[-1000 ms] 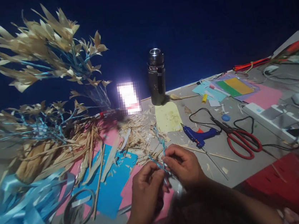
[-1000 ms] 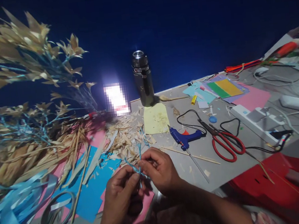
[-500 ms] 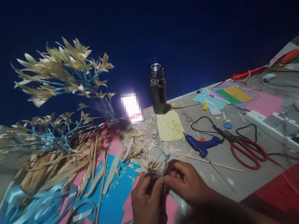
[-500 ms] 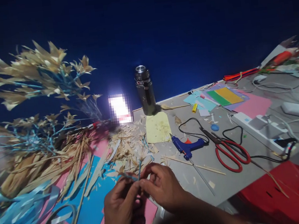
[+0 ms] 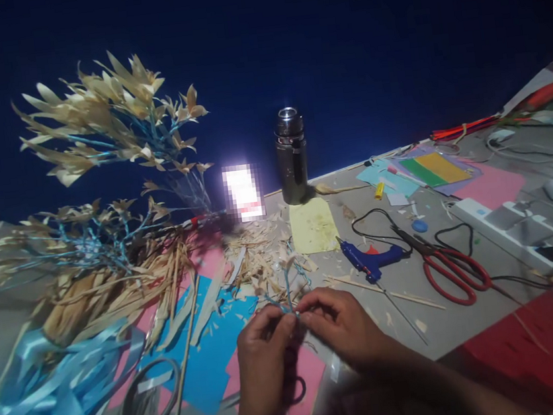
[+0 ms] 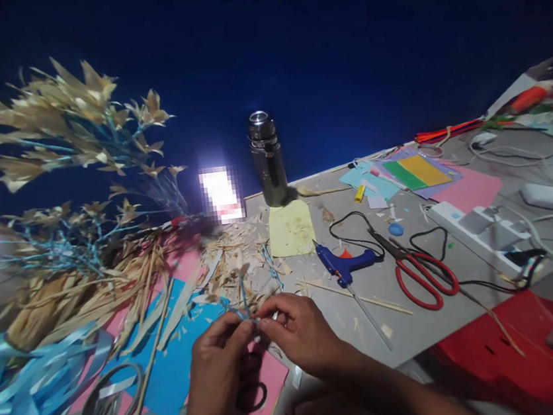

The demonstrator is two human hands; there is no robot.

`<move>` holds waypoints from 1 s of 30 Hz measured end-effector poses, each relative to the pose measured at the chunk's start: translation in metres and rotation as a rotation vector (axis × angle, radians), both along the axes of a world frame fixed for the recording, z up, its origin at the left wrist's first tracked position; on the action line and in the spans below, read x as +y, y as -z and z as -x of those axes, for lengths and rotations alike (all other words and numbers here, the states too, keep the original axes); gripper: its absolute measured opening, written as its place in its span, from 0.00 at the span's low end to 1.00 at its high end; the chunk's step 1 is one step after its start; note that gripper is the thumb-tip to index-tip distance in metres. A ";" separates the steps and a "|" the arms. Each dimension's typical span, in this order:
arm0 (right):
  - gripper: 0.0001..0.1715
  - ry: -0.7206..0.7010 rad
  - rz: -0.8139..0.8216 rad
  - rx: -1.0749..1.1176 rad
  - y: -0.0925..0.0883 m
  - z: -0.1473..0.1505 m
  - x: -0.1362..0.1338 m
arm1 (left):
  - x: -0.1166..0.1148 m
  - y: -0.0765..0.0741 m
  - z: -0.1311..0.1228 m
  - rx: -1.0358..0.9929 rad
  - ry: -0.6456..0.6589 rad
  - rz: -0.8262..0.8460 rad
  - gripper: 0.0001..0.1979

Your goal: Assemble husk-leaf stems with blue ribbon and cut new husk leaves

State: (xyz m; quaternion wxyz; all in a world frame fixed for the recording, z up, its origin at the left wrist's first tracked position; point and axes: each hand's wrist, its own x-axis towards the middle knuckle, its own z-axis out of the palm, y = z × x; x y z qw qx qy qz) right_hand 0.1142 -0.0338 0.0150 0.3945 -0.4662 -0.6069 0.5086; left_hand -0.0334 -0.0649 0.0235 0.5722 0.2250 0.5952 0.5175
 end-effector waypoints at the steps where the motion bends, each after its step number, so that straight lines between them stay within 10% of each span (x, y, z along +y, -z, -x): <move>1: 0.07 -0.010 0.020 -0.003 0.001 -0.001 0.000 | 0.002 0.001 0.001 -0.047 -0.007 0.026 0.14; 15: 0.20 0.042 0.153 0.166 0.014 -0.017 0.010 | 0.028 0.007 0.021 -0.386 -0.028 -0.020 0.18; 24: 0.04 -0.141 0.421 0.069 0.007 -0.006 0.002 | 0.023 0.003 0.022 -0.296 -0.154 -0.037 0.18; 30: 0.08 -0.088 0.068 -0.486 0.002 -0.035 0.017 | 0.028 0.002 0.033 -0.310 -0.213 -0.119 0.20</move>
